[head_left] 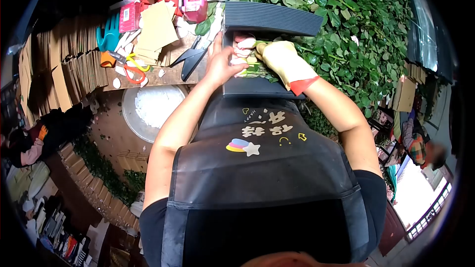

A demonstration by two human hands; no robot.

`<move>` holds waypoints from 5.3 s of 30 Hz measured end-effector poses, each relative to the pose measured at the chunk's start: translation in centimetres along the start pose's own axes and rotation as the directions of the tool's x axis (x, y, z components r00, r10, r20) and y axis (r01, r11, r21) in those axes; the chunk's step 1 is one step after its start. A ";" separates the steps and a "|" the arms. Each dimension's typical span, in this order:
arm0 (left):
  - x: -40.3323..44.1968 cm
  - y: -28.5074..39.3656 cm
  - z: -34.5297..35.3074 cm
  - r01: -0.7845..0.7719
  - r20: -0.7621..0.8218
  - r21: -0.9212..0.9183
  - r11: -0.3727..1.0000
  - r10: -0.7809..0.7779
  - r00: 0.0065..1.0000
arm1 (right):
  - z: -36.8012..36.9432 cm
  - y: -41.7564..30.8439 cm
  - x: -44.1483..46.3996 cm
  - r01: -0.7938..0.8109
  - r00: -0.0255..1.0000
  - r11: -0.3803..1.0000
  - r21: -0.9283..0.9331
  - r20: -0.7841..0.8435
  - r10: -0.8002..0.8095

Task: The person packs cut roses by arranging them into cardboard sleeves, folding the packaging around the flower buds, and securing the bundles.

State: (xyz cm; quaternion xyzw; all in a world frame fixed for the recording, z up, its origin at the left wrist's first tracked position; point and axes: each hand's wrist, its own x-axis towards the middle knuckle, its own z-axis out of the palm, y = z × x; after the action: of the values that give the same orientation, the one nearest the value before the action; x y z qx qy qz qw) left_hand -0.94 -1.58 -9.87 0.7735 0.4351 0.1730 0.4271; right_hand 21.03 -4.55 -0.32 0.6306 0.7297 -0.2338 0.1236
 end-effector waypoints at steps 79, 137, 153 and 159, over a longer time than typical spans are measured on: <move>0.6 -1.2 -0.8 0.075 -0.224 -0.377 0.923 -0.169 0.960 | -6.9 -1.4 -4.2 0.096 0.985 0.957 0.275 -0.163 -0.052; -1.4 15.1 -12.5 -0.705 -0.152 0.452 0.546 0.826 0.543 | -9.8 -2.7 -8.0 0.101 0.962 -0.110 0.989 -0.068 0.265; 0.4 0.3 -3.4 0.386 0.243 -0.254 0.887 -0.328 0.913 | -7.1 3.1 -10.9 0.090 0.955 0.875 0.476 -0.291 0.060; -1.2 3.1 -5.7 0.244 0.138 0.340 0.908 -0.305 0.942 | 0.1 2.5 -4.2 0.451 0.892 0.831 0.326 -0.200 -0.405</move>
State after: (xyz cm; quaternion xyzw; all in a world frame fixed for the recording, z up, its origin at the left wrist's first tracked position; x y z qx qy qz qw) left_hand -3.63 -0.39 -3.94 0.7759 0.5196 -0.0353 0.3560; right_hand 24.16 -7.97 1.13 0.4758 0.8023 -0.3475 -0.0959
